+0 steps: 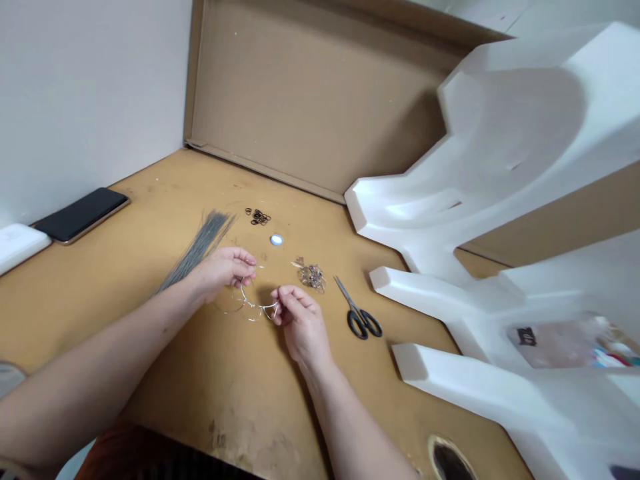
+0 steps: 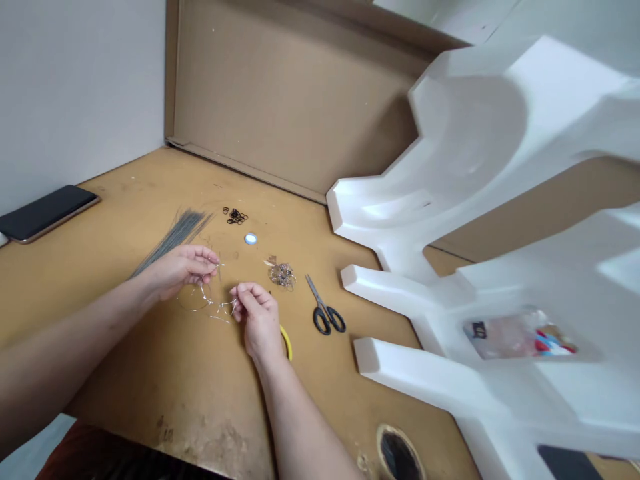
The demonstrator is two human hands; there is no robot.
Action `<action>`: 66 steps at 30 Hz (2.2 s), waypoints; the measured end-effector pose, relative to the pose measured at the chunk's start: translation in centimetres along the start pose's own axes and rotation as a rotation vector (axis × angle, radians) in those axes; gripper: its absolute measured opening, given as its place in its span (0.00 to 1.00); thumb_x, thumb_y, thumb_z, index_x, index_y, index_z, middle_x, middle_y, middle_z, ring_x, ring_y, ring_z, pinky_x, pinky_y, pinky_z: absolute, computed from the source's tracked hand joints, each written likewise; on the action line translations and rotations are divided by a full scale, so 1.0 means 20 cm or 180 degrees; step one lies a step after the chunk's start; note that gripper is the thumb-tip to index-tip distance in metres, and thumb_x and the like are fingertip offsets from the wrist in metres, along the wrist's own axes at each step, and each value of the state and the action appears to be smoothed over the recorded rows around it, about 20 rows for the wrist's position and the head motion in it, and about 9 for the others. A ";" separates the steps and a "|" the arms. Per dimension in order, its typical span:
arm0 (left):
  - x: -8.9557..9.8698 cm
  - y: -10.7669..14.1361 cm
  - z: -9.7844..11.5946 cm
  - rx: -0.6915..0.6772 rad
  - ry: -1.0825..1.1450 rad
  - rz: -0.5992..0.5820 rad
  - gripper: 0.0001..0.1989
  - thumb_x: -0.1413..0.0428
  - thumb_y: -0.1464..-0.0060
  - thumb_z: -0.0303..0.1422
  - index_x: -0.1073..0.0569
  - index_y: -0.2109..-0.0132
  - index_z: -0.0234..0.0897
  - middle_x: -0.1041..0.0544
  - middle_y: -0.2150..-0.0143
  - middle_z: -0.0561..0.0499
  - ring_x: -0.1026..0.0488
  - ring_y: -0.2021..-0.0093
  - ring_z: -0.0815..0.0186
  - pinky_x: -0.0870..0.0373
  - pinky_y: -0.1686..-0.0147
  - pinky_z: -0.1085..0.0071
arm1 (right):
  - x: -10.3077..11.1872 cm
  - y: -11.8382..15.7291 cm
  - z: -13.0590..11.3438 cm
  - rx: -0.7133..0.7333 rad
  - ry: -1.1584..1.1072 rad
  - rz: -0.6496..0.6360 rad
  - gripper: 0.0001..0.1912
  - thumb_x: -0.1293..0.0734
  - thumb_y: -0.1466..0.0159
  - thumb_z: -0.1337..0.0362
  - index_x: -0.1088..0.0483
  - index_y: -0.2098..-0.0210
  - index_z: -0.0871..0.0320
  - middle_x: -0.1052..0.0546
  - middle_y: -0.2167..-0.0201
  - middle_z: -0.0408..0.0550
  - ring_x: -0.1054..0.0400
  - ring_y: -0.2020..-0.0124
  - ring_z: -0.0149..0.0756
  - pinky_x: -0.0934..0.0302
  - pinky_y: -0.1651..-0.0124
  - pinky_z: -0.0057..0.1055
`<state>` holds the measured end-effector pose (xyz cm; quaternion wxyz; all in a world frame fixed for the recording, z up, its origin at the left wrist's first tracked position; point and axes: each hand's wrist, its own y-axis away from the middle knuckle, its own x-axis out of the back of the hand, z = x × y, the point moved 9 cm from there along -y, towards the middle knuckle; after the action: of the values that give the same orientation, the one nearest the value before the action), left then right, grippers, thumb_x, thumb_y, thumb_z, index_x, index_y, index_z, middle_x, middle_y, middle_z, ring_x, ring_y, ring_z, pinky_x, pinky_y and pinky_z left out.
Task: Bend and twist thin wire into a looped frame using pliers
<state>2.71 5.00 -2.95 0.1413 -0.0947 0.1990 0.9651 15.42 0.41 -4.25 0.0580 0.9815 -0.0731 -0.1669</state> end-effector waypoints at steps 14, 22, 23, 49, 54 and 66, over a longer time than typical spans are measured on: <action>-0.01 0.00 -0.02 0.0036 0.0102 -0.0158 0.05 0.48 0.56 0.19 0.34 0.72 0.32 0.29 0.82 0.55 0.36 0.84 0.77 0.42 0.80 0.78 | 0.03 -0.02 0.00 0.0040 -0.0042 0.0004 0.09 0.29 0.55 0.61 0.30 0.82 0.60 0.34 0.86 0.40 0.46 0.84 0.23 0.53 0.83 0.21; -0.03 -0.01 -0.04 0.0043 0.0134 -0.0274 0.06 0.46 0.59 0.19 0.34 0.73 0.32 0.30 0.83 0.56 0.36 0.84 0.76 0.42 0.79 0.77 | 0.05 -0.03 -0.04 0.0153 0.0088 0.0022 0.09 0.30 0.54 0.61 0.30 0.83 0.60 0.34 0.88 0.39 0.46 0.86 0.23 0.54 0.82 0.23; -0.03 -0.01 -0.04 0.0039 0.0154 -0.0309 0.06 0.46 0.60 0.19 0.34 0.73 0.32 0.30 0.83 0.56 0.36 0.85 0.76 0.42 0.79 0.77 | 0.05 -0.03 -0.04 0.0164 0.0084 0.0017 0.08 0.29 0.55 0.62 0.30 0.83 0.60 0.34 0.88 0.39 0.46 0.86 0.23 0.54 0.82 0.23; -0.04 -0.03 -0.03 -0.0298 -0.0543 -0.0472 0.08 0.44 0.60 0.35 0.31 0.77 0.34 0.29 0.79 0.54 0.35 0.76 0.73 0.41 0.71 0.73 | 0.02 0.00 -0.04 0.0145 0.0631 -0.0250 0.12 0.30 0.52 0.56 0.30 0.81 0.58 0.32 0.85 0.40 0.46 0.84 0.25 0.56 0.79 0.25; -0.05 -0.02 -0.01 -0.0403 -0.0856 -0.0587 0.07 0.44 0.60 0.35 0.30 0.77 0.35 0.31 0.82 0.55 0.37 0.78 0.72 0.41 0.72 0.73 | 0.00 0.00 -0.03 0.0145 0.0780 -0.0388 0.13 0.31 0.50 0.55 0.29 0.81 0.58 0.35 0.87 0.39 0.48 0.84 0.24 0.57 0.79 0.26; -0.03 -0.01 -0.02 -0.0077 -0.0500 -0.0489 0.07 0.44 0.65 0.34 0.32 0.79 0.34 0.28 0.79 0.52 0.35 0.77 0.72 0.38 0.70 0.72 | 0.04 0.00 -0.05 0.0211 0.0620 -0.0094 0.11 0.30 0.52 0.57 0.30 0.82 0.58 0.34 0.87 0.39 0.47 0.85 0.24 0.55 0.79 0.25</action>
<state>3.37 4.90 -3.16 0.2289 -0.0355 0.1678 0.9582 16.62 0.45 -3.51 0.0299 0.9955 -0.0581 -0.0691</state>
